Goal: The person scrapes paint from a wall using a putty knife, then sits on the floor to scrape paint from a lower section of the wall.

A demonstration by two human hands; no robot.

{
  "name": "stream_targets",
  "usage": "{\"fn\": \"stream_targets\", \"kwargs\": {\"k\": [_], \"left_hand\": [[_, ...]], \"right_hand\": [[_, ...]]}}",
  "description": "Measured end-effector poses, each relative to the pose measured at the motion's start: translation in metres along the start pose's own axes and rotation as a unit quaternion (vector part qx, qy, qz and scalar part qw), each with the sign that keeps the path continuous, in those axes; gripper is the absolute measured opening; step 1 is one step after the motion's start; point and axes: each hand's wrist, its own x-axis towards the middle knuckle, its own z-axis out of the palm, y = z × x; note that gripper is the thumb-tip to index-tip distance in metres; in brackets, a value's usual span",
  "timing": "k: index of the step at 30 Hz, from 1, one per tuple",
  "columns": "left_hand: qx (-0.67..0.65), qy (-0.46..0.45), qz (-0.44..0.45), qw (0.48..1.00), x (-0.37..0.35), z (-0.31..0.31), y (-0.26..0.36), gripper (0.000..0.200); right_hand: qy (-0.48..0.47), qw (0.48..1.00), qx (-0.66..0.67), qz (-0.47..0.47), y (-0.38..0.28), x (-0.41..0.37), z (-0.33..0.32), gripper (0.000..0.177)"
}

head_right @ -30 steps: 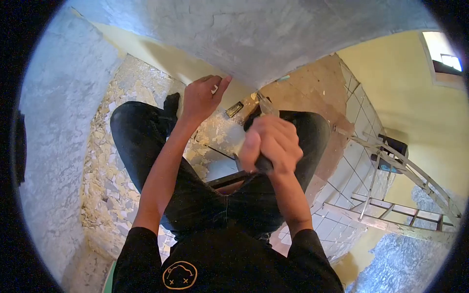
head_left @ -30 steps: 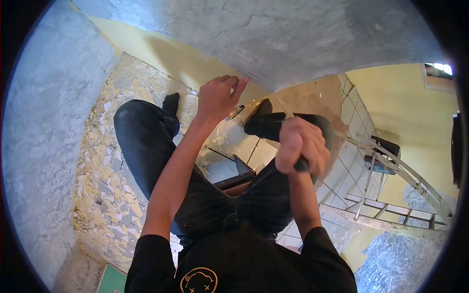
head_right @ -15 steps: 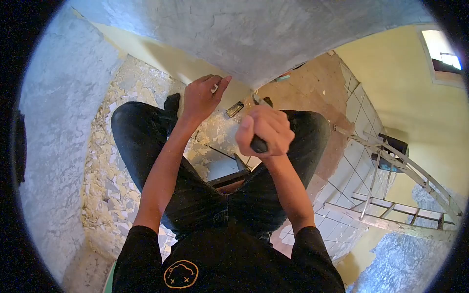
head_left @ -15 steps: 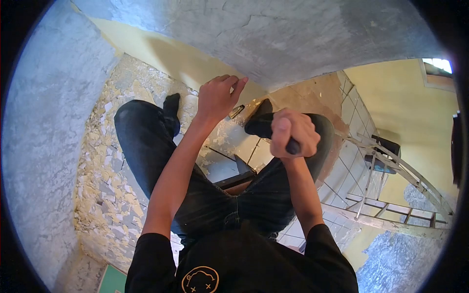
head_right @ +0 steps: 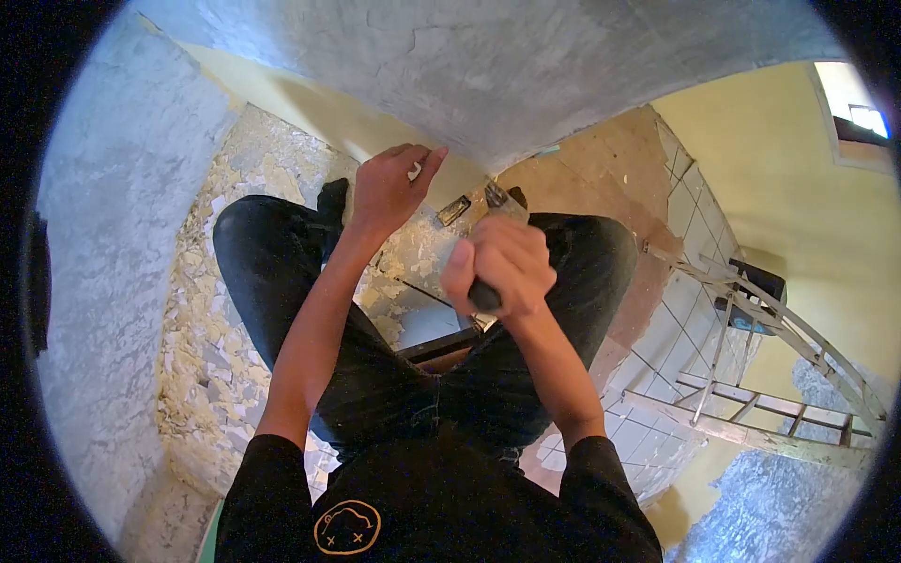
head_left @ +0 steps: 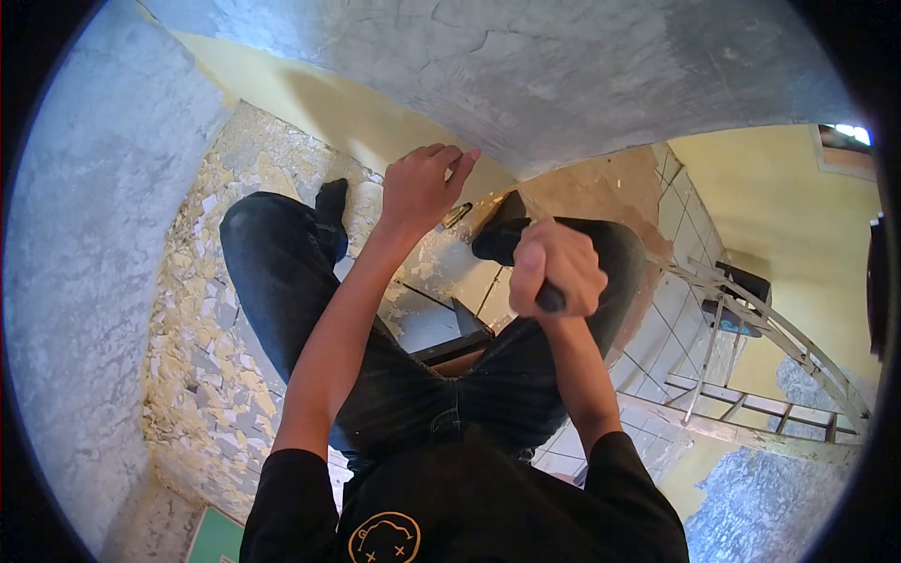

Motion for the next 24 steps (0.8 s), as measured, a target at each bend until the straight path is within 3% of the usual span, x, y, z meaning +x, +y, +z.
{"fn": "stream_targets", "kwargs": {"k": [5, 8, 16, 17, 22, 24], "left_hand": [[-0.005, -0.008, -0.011, 1.000, -0.0013, -0.0010, -0.0010, 0.031], [0.005, -0.004, 0.000, 1.000, -0.0002, 0.0034, -0.0015, 0.031], [0.007, 0.021, -0.041, 0.999, 0.0013, 0.0023, 0.0021, 0.036], [0.007, 0.020, -0.044, 0.999, -0.0006, 0.0025, 0.0005, 0.036], [0.018, 0.017, -0.043, 0.999, 0.0019, 0.0026, 0.0006, 0.039], [0.018, 0.028, -0.039, 0.999, 0.0026, 0.0012, -0.0015, 0.039]], "right_hand": [[0.024, 0.999, 0.028, 0.001, -0.0066, 0.0024, -0.0064, 0.021], [-0.005, 1.000, 0.023, -0.009, -0.0117, 0.0060, -0.0104, 0.022], [0.047, 0.997, 0.061, -0.006, -0.0128, 0.0029, -0.0136, 0.027], [0.050, 0.999, 0.006, -0.004, -0.0088, 0.0038, -0.0100, 0.026], [0.032, 0.999, 0.004, -0.008, -0.0102, 0.0034, -0.0096, 0.025], [0.071, 0.997, -0.029, 0.006, -0.0130, 0.0007, -0.0102, 0.024]]}}
